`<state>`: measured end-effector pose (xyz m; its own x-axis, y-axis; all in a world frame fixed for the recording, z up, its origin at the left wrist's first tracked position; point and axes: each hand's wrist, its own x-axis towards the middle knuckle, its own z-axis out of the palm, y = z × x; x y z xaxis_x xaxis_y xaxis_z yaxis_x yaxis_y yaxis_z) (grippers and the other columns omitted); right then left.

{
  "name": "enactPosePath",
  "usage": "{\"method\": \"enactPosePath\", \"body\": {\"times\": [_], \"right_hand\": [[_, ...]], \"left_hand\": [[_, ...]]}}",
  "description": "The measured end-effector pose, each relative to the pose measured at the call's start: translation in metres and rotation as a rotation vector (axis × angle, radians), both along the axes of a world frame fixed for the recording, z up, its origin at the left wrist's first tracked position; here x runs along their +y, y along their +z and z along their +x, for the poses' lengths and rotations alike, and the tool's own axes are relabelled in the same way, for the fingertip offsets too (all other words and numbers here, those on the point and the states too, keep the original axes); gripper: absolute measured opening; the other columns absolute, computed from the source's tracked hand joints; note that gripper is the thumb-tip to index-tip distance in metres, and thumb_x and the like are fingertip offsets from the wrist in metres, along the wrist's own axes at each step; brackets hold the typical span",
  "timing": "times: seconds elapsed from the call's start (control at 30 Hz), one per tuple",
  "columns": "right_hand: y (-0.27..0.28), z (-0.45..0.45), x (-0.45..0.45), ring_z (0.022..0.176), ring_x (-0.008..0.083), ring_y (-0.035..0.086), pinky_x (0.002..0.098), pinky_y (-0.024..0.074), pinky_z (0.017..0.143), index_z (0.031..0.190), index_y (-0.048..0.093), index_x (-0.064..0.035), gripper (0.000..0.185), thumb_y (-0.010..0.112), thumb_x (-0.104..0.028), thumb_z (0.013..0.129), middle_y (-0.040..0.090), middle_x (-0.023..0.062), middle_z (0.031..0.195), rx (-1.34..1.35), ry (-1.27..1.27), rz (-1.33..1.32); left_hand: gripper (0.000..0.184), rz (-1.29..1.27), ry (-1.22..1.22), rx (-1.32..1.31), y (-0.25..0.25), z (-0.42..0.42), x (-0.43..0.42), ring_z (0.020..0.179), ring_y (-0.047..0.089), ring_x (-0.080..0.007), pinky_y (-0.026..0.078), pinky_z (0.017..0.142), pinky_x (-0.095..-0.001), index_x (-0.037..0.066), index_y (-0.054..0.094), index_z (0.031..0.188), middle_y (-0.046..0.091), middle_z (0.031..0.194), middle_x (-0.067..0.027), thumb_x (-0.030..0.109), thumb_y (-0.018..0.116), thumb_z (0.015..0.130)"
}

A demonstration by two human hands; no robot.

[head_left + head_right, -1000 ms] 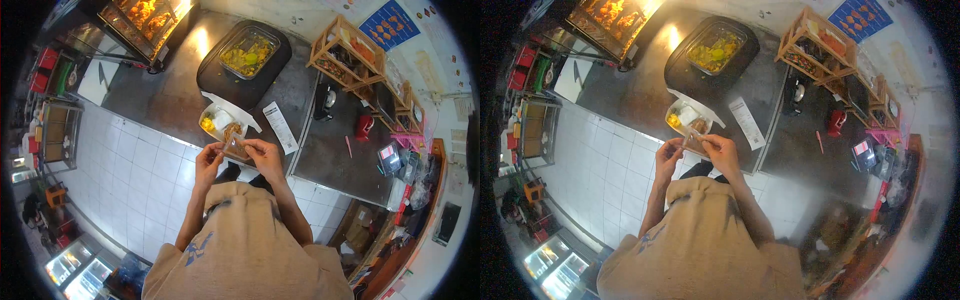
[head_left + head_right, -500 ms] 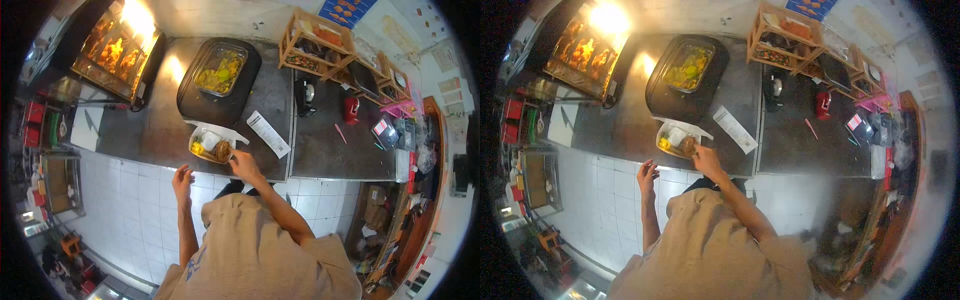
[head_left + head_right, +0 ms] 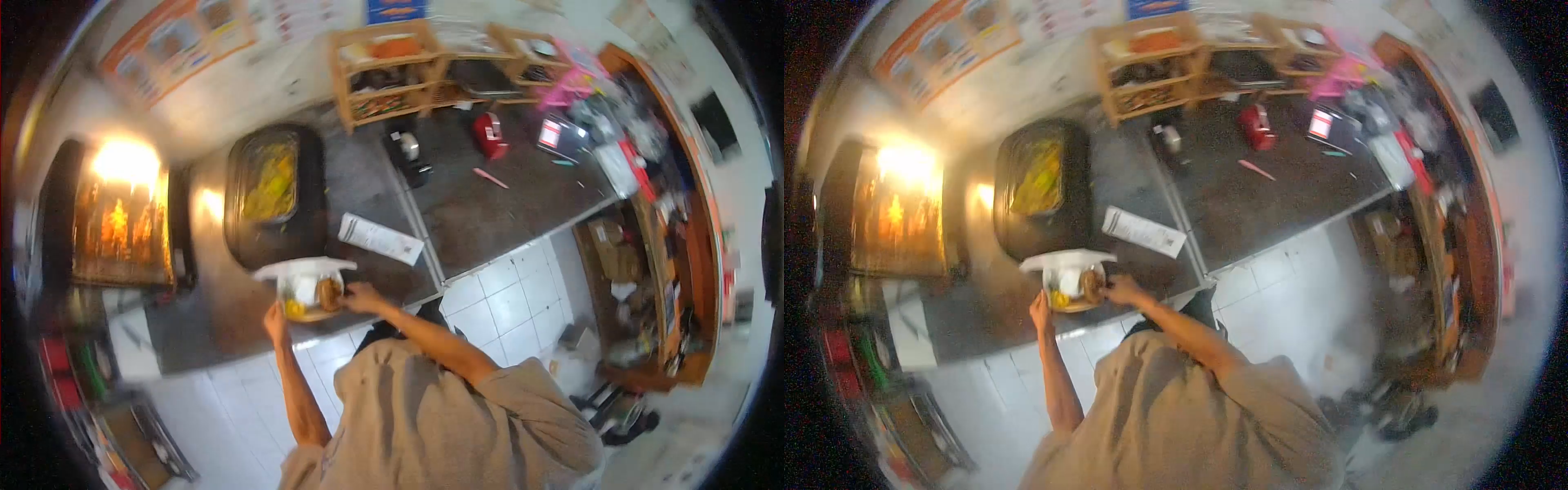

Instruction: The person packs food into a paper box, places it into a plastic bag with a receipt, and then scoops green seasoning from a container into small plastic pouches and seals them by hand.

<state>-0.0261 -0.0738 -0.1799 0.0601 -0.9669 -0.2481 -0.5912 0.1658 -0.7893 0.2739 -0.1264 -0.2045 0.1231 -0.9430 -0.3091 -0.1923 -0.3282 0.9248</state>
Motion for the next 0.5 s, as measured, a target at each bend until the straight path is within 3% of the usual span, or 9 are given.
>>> {"method": "enactPosePath", "body": {"times": [0.1, 0.17, 0.23, 0.27, 0.3, 0.37, 0.43, 0.47, 0.5], "right_hand": [[-0.033, -0.012, 0.000, 0.074, 0.0386, 0.070, 0.0485, 0.0551, 0.078, 0.091, 0.071, 0.0018, 0.054, 0.066, -0.051, 0.085, 0.072, 0.0213, 0.088, -0.008, -0.137, 0.023], [-0.050, -0.035, 0.010, 0.073, 0.0330, 0.072, 0.0457, 0.0564, 0.072, 0.085, 0.071, 0.0014, 0.050, 0.065, -0.049, 0.087, 0.071, 0.0171, 0.074, 0.056, 0.005, 0.072], [-0.005, -0.063, 0.027, 0.074, 0.0314, 0.072, 0.0441, 0.0567, 0.070, 0.086, 0.071, 0.0019, 0.051, 0.066, -0.048, 0.087, 0.071, 0.0165, 0.074, -0.033, -0.070, 0.242], [0.020, -0.077, 0.032, 0.075, 0.0297, 0.073, 0.0425, 0.0570, 0.067, 0.087, 0.071, 0.0024, 0.051, 0.066, -0.048, 0.087, 0.072, 0.0160, 0.075, -0.127, -0.101, 0.408], [0.022, -0.086, 0.036, 0.076, 0.0263, 0.074, 0.0389, 0.0572, 0.063, 0.088, 0.071, 0.0030, 0.053, 0.069, -0.050, 0.086, 0.074, 0.0154, 0.084, -0.142, -0.146, 0.467], [0.007, -0.094, 0.041, 0.077, 0.0258, 0.074, 0.0391, 0.0575, 0.064, 0.089, 0.071, 0.0026, 0.054, 0.069, -0.051, 0.085, 0.074, 0.0148, 0.087, -0.087, -0.184, 0.331], [-0.029, -0.096, 0.044, 0.079, 0.0250, 0.073, 0.0393, 0.0577, 0.068, 0.094, 0.072, 0.0007, 0.055, 0.069, -0.053, 0.085, 0.074, 0.0133, 0.090, 0.136, -0.103, 0.058], [-0.039, -0.105, 0.035, 0.079, 0.0248, 0.073, 0.0393, 0.0577, 0.070, 0.099, 0.072, -0.0007, 0.055, 0.068, -0.054, 0.085, 0.075, 0.0124, 0.090, 0.298, 0.005, -0.093], [-0.001, -0.110, 0.029, 0.080, 0.0266, 0.073, 0.0395, 0.0572, 0.073, 0.104, 0.072, -0.0020, 0.053, 0.070, -0.051, 0.084, 0.074, 0.0128, 0.091, 0.171, -0.074, 0.047]], "left_hand": [[0.026, -0.050, -0.006, 0.034, 0.019, -0.026, 0.016, 0.074, 0.060, -0.0083, 0.049, 0.064, -0.0250, -0.002, 0.074, 0.102, 0.068, 0.085, -0.0017, 0.021, 0.062, 0.100], [0.026, 0.032, 0.016, 0.132, 0.012, -0.038, 0.037, 0.072, 0.058, -0.0076, 0.045, 0.059, -0.0247, -0.002, 0.072, 0.095, 0.065, 0.081, 0.0002, 0.022, 0.062, 0.100], [0.024, 0.074, -0.048, 0.104, -0.006, -0.042, 0.060, 0.071, 0.056, -0.0070, 0.046, 0.061, -0.0238, -0.003, 0.072, 0.099, 0.065, 0.084, 0.0000, 0.019, 0.062, 0.100], [0.023, 0.057, 0.021, 0.238, -0.049, -0.040, 0.067, 0.072, 0.056, -0.0078, 0.046, 0.060, -0.0239, -0.004, 0.071, 0.107, 0.067, 0.090, -0.0009, 0.017, 0.065, 0.098], [0.025, 0.053, 0.003, 0.236, -0.043, -0.050, 0.072, 0.074, 0.058, -0.0091, 0.047, 0.062, -0.0250, -0.004, 0.069, 0.111, 0.068, 0.092, -0.0020, 0.017, 0.066, 0.097], [0.031, 0.034, 0.064, 0.271, -0.043, -0.067, 0.081, 0.076, 0.061, -0.0099, 0.049, 0.061, -0.0260, -0.004, 0.067, 0.116, 0.070, 0.095, -0.0051, 0.017, 0.070, 0.095], [0.030, 0.090, 0.017, 0.095, 0.017, -0.081, 0.078, 0.068, 0.057, -0.0091, 0.048, 0.060, -0.0232, -0.004, 0.067, 0.117, 0.069, 0.088, -0.0048, 0.015, 0.070, 0.094], [0.041, 0.149, -0.007, 0.132, 0.004, -0.064, 0.072, 0.090, 0.064, -0.0152, 0.053, 0.077, -0.0281, -0.006, 0.065, 0.123, 0.070, 0.109, -0.0098, 0.017, 0.076, 0.090], [0.048, 0.048, -0.035, 0.045, 0.002, -0.051, 0.072, 0.096, 0.064, -0.0164, 0.053, 0.080, -0.0287, -0.006, 0.060, 0.130, 0.068, 0.116, -0.0114, 0.018, 0.075, 0.091]]}}
